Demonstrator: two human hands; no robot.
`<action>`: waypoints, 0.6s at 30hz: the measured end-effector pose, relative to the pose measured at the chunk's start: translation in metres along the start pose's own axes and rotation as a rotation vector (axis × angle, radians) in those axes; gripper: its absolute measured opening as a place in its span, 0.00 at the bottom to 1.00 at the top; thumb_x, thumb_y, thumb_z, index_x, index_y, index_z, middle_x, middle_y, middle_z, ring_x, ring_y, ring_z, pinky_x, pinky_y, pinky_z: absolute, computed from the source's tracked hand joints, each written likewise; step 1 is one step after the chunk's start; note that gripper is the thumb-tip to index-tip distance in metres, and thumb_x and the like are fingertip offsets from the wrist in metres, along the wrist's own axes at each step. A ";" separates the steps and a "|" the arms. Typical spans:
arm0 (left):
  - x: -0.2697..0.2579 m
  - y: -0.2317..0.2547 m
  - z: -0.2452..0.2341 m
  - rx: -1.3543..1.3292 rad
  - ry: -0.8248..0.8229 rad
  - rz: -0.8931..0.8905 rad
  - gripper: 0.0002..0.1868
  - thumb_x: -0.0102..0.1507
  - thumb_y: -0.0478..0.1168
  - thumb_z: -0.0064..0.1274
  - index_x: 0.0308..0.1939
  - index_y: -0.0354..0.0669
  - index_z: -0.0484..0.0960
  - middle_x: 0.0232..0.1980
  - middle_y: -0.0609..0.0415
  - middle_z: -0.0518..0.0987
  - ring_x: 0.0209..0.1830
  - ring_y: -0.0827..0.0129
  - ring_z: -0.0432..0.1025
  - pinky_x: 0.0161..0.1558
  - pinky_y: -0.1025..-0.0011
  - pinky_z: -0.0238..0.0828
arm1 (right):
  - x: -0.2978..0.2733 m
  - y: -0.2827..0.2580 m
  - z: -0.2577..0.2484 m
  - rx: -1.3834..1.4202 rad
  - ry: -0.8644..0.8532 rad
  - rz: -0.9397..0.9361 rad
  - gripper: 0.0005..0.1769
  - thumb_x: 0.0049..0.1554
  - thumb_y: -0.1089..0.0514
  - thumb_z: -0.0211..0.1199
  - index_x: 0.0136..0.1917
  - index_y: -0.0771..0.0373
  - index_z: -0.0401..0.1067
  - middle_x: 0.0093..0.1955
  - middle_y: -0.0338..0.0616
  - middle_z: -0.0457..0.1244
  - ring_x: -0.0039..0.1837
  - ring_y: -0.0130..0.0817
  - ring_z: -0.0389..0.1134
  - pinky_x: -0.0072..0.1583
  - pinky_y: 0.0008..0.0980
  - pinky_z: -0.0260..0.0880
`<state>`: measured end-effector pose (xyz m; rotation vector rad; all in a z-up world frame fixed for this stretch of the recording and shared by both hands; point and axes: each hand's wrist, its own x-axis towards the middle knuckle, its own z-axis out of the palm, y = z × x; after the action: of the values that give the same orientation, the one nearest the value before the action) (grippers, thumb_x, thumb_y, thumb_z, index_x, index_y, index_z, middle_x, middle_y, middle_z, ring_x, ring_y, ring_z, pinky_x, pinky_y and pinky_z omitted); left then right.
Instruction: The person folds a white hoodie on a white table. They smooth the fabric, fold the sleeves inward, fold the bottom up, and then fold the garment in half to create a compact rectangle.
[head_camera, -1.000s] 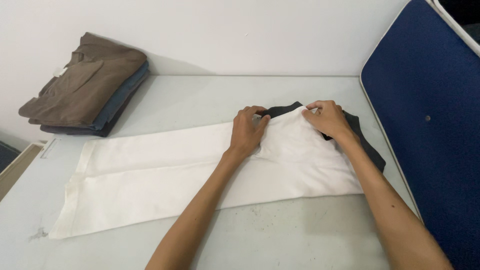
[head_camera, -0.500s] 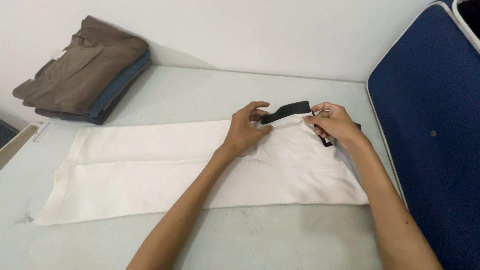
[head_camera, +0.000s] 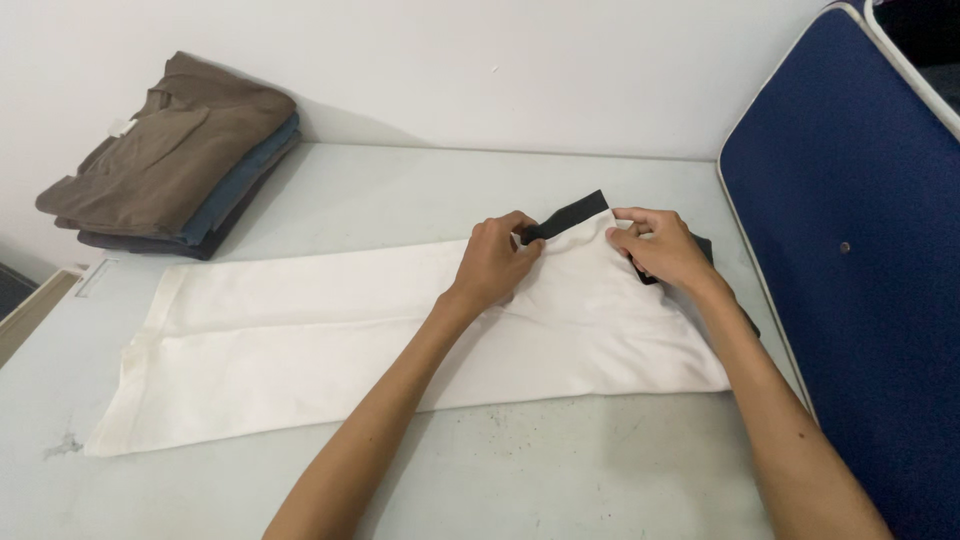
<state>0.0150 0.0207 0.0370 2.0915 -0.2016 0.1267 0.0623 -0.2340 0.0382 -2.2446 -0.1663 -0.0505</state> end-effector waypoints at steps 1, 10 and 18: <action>-0.002 0.003 0.000 -0.006 -0.021 -0.070 0.14 0.66 0.39 0.53 0.52 0.35 0.80 0.32 0.38 0.83 0.23 0.57 0.75 0.31 0.63 0.70 | 0.002 0.005 0.002 -0.073 0.031 -0.010 0.28 0.55 0.51 0.68 0.66 0.65 0.74 0.33 0.44 0.68 0.33 0.27 0.65 0.39 0.28 0.66; 0.002 0.001 0.010 -0.383 -0.201 0.285 0.11 0.57 0.27 0.59 0.42 0.34 0.77 0.49 0.48 0.83 0.57 0.65 0.76 0.58 0.66 0.73 | -0.002 -0.002 0.001 0.013 0.047 -0.011 0.27 0.47 0.59 0.73 0.61 0.55 0.74 0.56 0.40 0.68 0.35 0.30 0.62 0.36 0.30 0.64; -0.005 -0.003 0.016 -0.261 -0.403 0.359 0.15 0.52 0.20 0.52 0.39 0.34 0.83 0.47 0.47 0.87 0.56 0.63 0.81 0.60 0.66 0.79 | -0.001 0.006 -0.010 -0.040 -0.043 -0.286 0.25 0.42 0.73 0.61 0.50 0.58 0.83 0.63 0.47 0.66 0.49 0.25 0.64 0.49 0.25 0.66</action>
<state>0.0112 0.0084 0.0255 1.7842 -0.7951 -0.1052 0.0619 -0.2451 0.0397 -2.2471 -0.5134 -0.1599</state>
